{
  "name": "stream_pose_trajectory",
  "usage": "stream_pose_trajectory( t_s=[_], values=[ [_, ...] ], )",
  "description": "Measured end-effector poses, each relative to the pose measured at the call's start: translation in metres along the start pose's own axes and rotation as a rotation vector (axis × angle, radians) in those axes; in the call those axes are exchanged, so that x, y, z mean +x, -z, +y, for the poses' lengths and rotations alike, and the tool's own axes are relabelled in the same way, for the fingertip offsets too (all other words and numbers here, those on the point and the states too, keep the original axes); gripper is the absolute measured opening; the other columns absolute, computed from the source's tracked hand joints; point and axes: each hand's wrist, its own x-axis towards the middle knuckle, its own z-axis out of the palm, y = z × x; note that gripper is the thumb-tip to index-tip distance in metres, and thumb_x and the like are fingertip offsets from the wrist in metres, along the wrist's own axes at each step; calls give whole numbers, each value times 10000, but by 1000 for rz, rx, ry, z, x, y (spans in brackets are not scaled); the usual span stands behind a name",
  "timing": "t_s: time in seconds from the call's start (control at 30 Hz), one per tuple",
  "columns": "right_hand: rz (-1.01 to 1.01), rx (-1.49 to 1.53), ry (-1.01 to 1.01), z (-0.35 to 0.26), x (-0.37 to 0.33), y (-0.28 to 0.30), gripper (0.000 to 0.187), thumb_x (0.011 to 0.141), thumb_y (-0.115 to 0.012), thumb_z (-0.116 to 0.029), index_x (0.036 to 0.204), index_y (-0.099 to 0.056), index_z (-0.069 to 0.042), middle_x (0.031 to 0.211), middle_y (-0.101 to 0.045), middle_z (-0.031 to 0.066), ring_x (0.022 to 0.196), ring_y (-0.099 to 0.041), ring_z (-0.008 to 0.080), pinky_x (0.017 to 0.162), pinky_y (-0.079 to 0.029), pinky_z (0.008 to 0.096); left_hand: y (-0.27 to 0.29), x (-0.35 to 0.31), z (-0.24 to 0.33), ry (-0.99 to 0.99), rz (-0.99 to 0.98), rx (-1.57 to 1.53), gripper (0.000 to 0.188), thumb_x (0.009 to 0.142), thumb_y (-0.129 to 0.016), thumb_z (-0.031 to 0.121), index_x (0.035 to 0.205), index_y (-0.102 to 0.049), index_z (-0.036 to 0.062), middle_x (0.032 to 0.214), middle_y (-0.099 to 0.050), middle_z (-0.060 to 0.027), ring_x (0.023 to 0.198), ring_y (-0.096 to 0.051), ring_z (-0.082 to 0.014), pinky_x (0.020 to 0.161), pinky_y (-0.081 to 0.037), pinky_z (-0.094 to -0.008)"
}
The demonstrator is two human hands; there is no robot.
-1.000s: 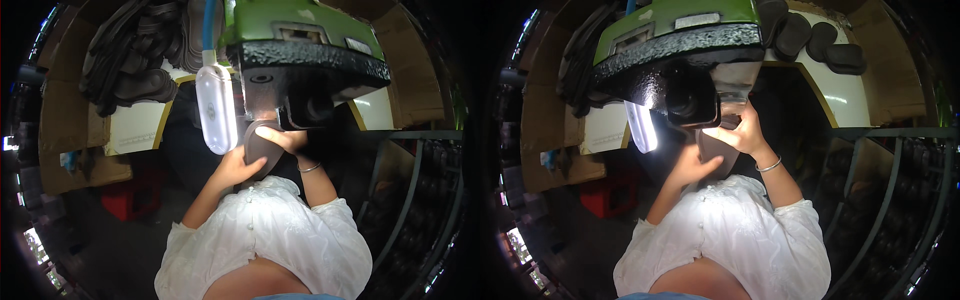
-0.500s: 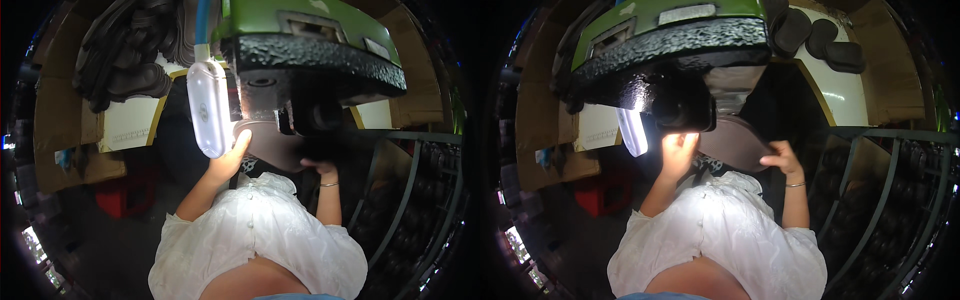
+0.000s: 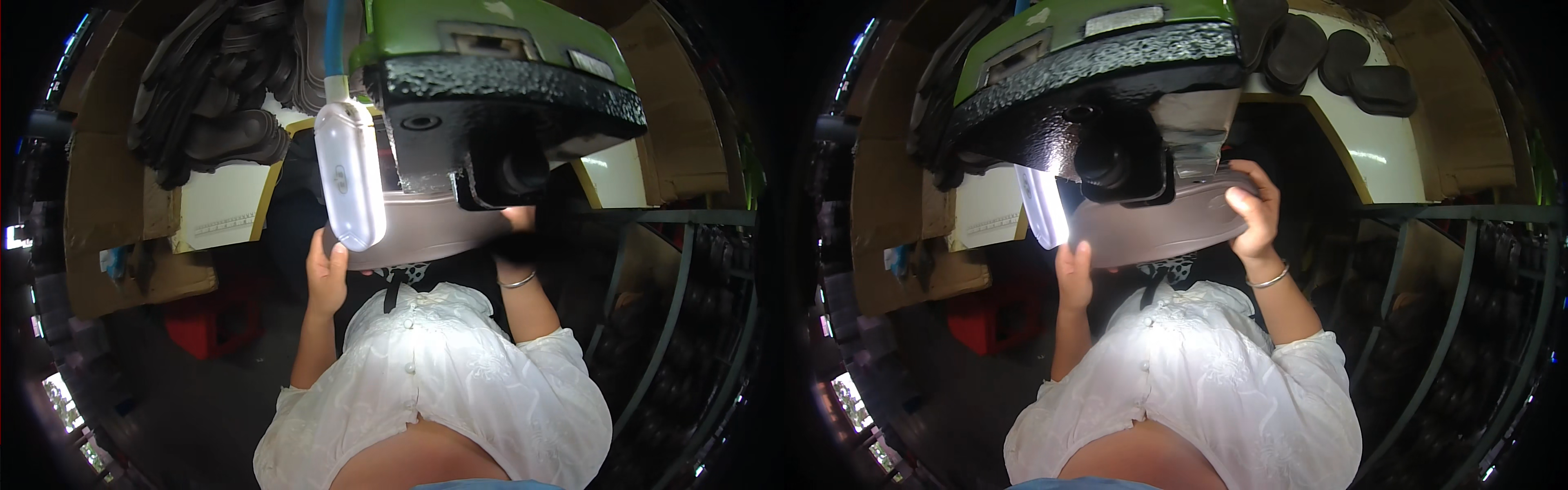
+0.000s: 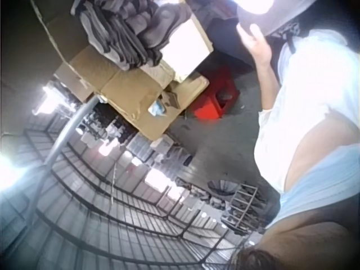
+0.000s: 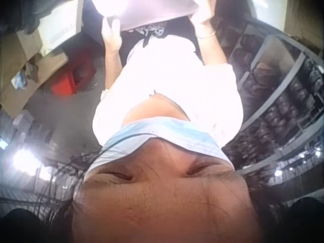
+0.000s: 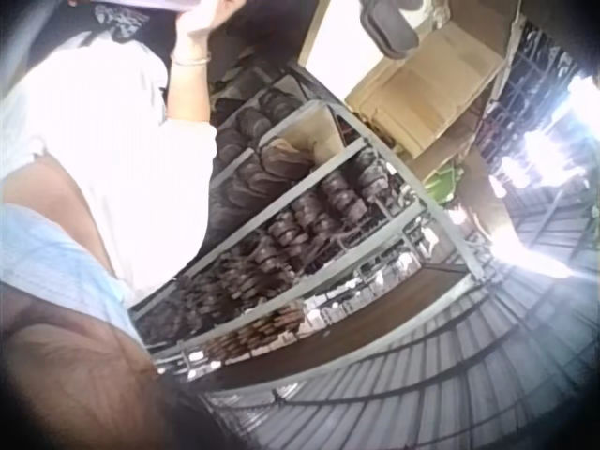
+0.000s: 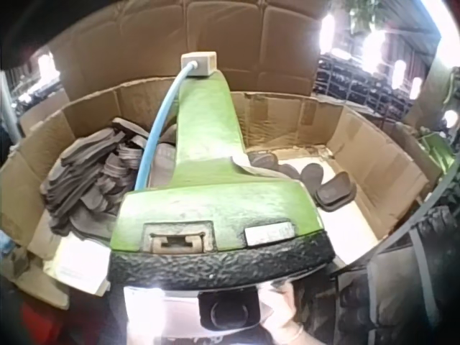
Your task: The person repeatedly picks up dark shoe insoles from a pile and presses them against a rotating grinding wheel on a green machine. They hold each insole with both hands, moving it back and forth against the wheel to smooth the surface, then place the processed insole onto a separate stack on the right.
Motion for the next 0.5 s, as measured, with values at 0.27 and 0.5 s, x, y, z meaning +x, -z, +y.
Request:
stream_pose_trajectory(
  t_s=[0.27, 0.5],
  values=[
    [-197, -188, 79, 7, 2, -46, 406, 693, -600, -111, 1061, -455, -20, 890, -503, 18, 799, -475, 102, 753, -394, 236, 38, -6, -26, 172, -18, 135, 348, 765, -426, -8, 1103, -489, -62, 989, -584, -61, 873, -546, -115, 798, -426, -251],
    [-408, -435, -16, -19, 12, -48, 392, 715, -656, -143, 1046, -499, -3, 921, -560, 54, 856, -528, 126, 799, -415, 262, -24, 0, -48, 485, -574, 281, 320, 706, -573, 25, 1023, -575, -19, 917, -627, -76, 822, -576, -134, 740, -458, -273]
  ],
)
